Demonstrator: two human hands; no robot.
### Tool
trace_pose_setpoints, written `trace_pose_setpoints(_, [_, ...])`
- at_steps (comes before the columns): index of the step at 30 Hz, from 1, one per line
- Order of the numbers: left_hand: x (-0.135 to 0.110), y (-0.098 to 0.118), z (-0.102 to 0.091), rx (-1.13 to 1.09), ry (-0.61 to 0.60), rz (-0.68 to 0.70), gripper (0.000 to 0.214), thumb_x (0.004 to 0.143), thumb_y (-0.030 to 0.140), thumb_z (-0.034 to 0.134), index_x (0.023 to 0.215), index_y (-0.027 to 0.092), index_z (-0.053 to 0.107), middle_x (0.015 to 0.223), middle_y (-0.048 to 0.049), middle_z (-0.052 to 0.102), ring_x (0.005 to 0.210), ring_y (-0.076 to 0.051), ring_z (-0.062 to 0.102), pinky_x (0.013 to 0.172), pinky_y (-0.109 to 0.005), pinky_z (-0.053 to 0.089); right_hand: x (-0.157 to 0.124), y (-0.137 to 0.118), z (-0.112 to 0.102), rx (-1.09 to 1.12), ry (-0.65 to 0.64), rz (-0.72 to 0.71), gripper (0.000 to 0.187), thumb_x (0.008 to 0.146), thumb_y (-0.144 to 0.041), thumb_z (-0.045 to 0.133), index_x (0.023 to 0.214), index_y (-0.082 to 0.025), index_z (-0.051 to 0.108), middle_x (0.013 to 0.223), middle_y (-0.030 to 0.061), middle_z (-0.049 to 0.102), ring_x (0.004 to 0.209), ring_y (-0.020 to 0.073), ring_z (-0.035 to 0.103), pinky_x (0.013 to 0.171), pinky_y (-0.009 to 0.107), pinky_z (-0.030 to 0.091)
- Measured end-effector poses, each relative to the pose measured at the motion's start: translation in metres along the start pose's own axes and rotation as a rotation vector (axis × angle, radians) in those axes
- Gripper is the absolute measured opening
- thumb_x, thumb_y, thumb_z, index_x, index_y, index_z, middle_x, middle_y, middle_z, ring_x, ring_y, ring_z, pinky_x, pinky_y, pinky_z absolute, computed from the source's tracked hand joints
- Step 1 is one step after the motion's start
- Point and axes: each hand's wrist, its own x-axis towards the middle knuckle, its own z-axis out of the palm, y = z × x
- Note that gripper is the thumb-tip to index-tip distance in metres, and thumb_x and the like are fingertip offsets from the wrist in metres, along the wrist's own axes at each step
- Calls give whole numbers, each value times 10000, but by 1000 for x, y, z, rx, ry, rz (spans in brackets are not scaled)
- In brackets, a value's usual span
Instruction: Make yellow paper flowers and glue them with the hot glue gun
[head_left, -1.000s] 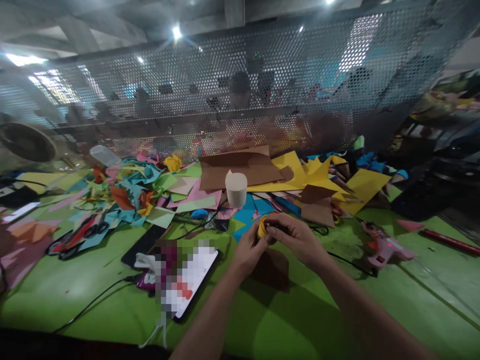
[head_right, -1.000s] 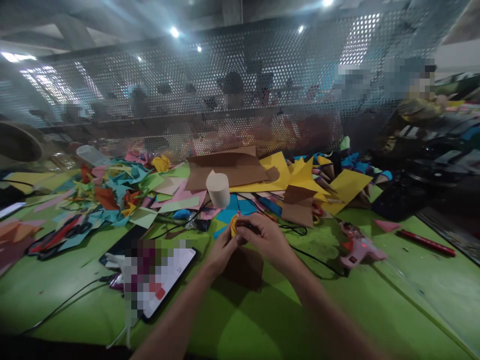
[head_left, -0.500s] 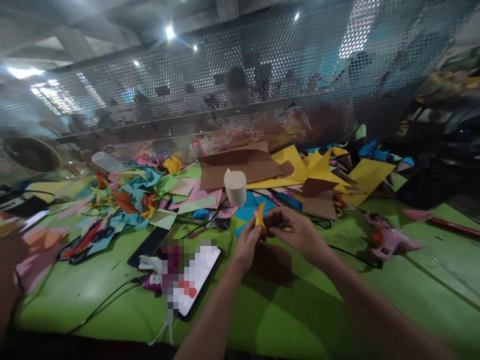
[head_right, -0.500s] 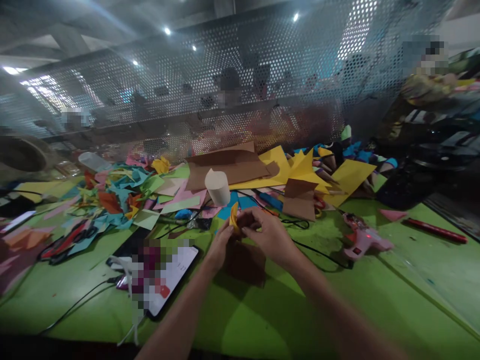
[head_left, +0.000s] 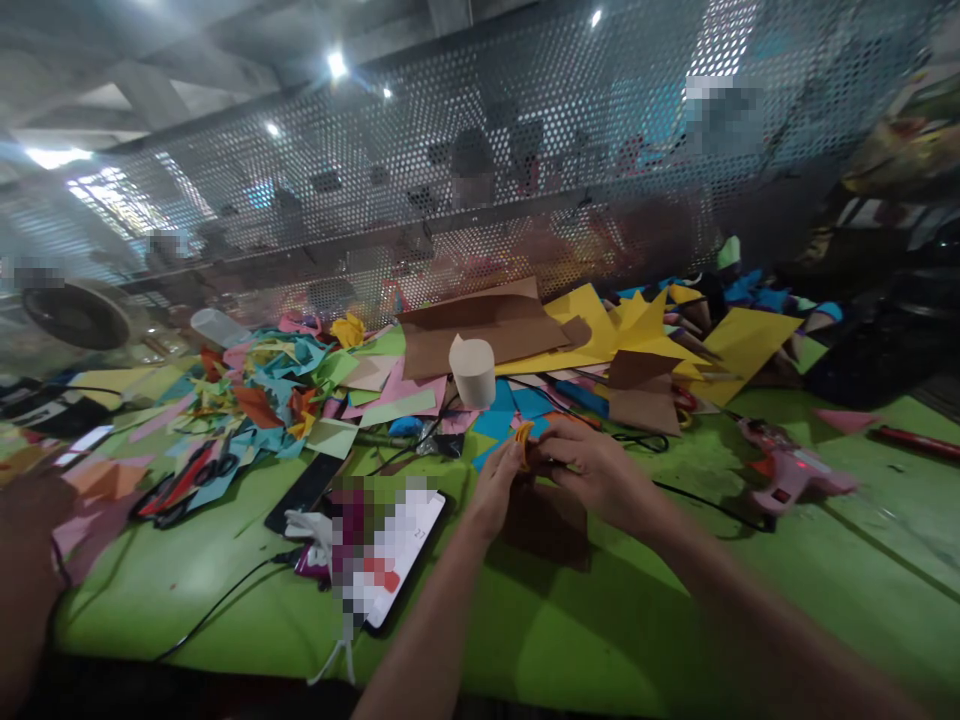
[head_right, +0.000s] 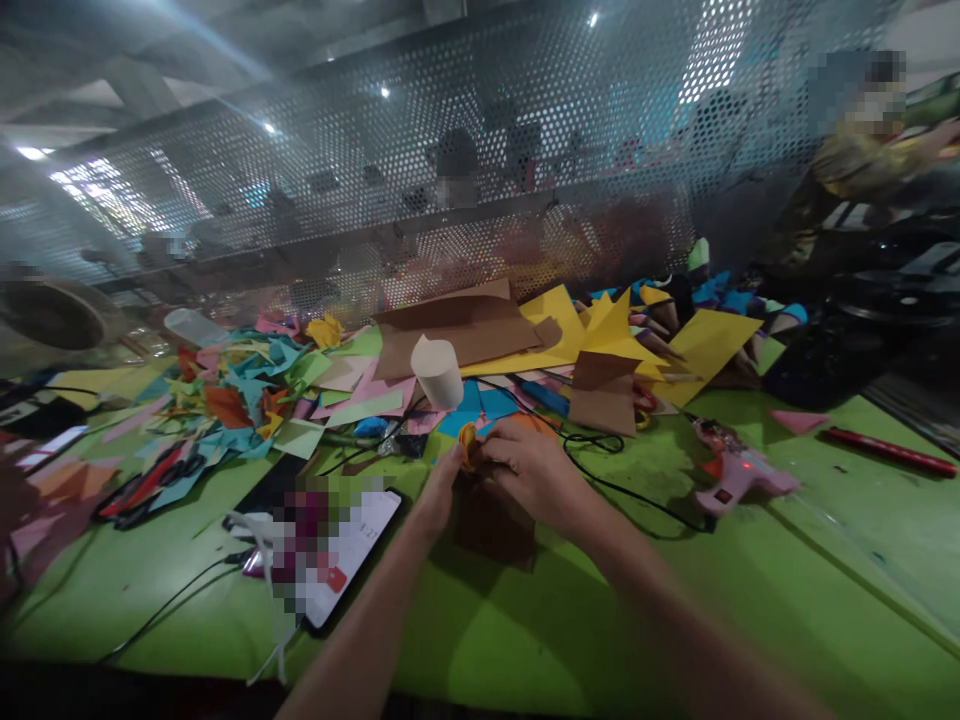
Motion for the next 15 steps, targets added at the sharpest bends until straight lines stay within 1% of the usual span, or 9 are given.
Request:
trace_pose_setpoints(3, [-1, 7, 2, 24, -5, -6, 574, 833, 701, 540, 986, 183, 734, 1027, -64, 727, 1043, -268, 628, 936, -347, 500, 0, 3, 1, -35, -4, -8, 189, 819, -46, 587, 813, -207, 687, 876, 43, 629, 853, 202, 628, 751, 304, 495])
trace_pose_setpoints(5, [-2, 9, 3, 31, -10, 8, 565, 855, 679, 522, 993, 173, 731, 1017, -65, 727, 1036, -267, 626, 939, -347, 496, 0, 5, 1, -43, -1, -12, 183, 817, -37, 595, 816, -200, 678, 882, 43, 626, 860, 202, 624, 764, 305, 493])
trace_pose_setpoints(8, [-3, 10, 3, 21, 9, 27, 515, 883, 624, 524, 1015, 169, 725, 1031, -64, 727, 1083, -275, 615, 977, -348, 479, -1, 7, 3, -34, -14, -41, 201, 838, -34, 584, 868, -199, 694, 918, 51, 644, 885, 199, 634, 779, 298, 497])
trace_pose_setpoints(10, [-4, 11, 4, 2, 23, 32, 494, 875, 612, 549, 1010, 170, 726, 1032, -67, 730, 1113, -284, 608, 1003, -350, 469, -1, 8, 3, -24, -19, -67, 222, 858, -37, 569, 897, -206, 708, 942, 55, 662, 898, 195, 645, 782, 288, 502])
trace_pose_setpoints(15, [-4, 10, 4, -29, 24, 35, 503, 846, 629, 577, 997, 175, 732, 1007, -68, 734, 1098, -273, 617, 987, -340, 474, 0, 6, 2, -35, 24, -60, 209, 831, -25, 591, 827, -205, 697, 883, 43, 661, 846, 188, 650, 731, 277, 504])
